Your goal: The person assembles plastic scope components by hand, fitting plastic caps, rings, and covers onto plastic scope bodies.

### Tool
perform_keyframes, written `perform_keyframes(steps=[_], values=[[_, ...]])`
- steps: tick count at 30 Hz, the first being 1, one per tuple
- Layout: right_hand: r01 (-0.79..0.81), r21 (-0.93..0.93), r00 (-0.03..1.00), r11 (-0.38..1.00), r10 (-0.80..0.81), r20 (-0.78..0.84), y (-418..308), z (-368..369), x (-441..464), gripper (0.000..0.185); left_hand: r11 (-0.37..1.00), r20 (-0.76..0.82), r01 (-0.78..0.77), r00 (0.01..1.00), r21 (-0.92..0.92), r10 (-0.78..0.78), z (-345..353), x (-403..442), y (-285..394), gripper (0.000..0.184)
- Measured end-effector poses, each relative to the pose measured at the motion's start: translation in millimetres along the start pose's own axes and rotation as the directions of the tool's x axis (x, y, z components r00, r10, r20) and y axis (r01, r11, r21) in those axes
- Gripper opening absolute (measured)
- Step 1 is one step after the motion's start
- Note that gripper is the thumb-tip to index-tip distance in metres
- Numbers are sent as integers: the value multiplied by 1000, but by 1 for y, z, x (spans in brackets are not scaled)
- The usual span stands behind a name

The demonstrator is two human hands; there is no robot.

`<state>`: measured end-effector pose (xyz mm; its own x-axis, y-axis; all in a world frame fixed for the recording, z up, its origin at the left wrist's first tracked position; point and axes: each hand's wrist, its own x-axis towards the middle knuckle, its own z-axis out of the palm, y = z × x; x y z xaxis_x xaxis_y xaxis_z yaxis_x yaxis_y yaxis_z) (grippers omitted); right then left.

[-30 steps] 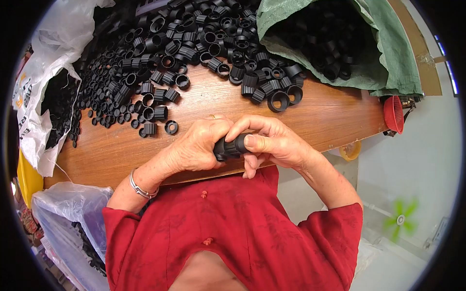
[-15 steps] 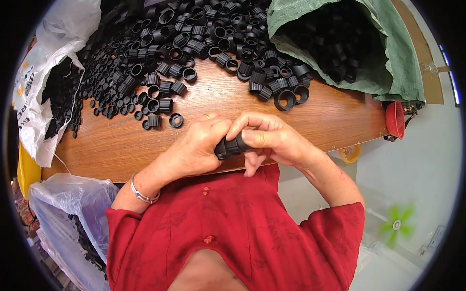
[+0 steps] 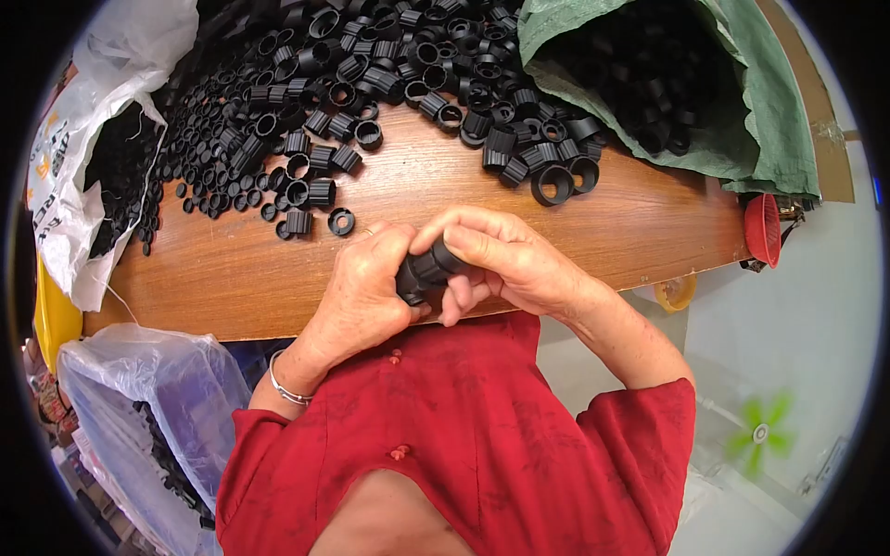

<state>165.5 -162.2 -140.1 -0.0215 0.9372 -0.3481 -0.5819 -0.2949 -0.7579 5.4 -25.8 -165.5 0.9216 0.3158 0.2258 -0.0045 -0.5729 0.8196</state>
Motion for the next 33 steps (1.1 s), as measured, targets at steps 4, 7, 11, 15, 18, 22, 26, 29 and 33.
perform_keyframes(steps=[4,7,11,15,18,22,26,29,33], values=[[160,129,985,979,-166,38,-9,-1,2,55,847,210,336,940,-411,-270,-7,12,12,80],[338,-574,760,746,-576,-301,3,14,-3,60,301,372,514,827,-803,-420,1,10,-5,82],[434,-900,543,-45,-783,301,34,21,-6,65,-168,438,407,783,-898,-441,15,8,-10,47],[492,-848,425,-198,-795,433,49,17,12,56,-388,544,408,756,-826,-364,25,7,0,45],[509,-861,368,-6,-903,224,22,22,22,57,-345,592,488,727,-802,-348,25,10,0,51],[332,-911,633,245,-774,22,-10,4,32,45,113,595,687,690,-718,-411,2,10,-20,39],[361,-888,671,283,-741,37,-18,2,33,45,738,16,468,849,-487,-529,-16,18,-14,24],[406,-911,615,75,-760,211,-17,13,36,43,752,-235,133,903,-646,-361,-24,40,-4,24],[386,-918,630,94,-753,188,-16,15,34,47,674,-90,48,982,-737,-167,-11,64,8,40]])
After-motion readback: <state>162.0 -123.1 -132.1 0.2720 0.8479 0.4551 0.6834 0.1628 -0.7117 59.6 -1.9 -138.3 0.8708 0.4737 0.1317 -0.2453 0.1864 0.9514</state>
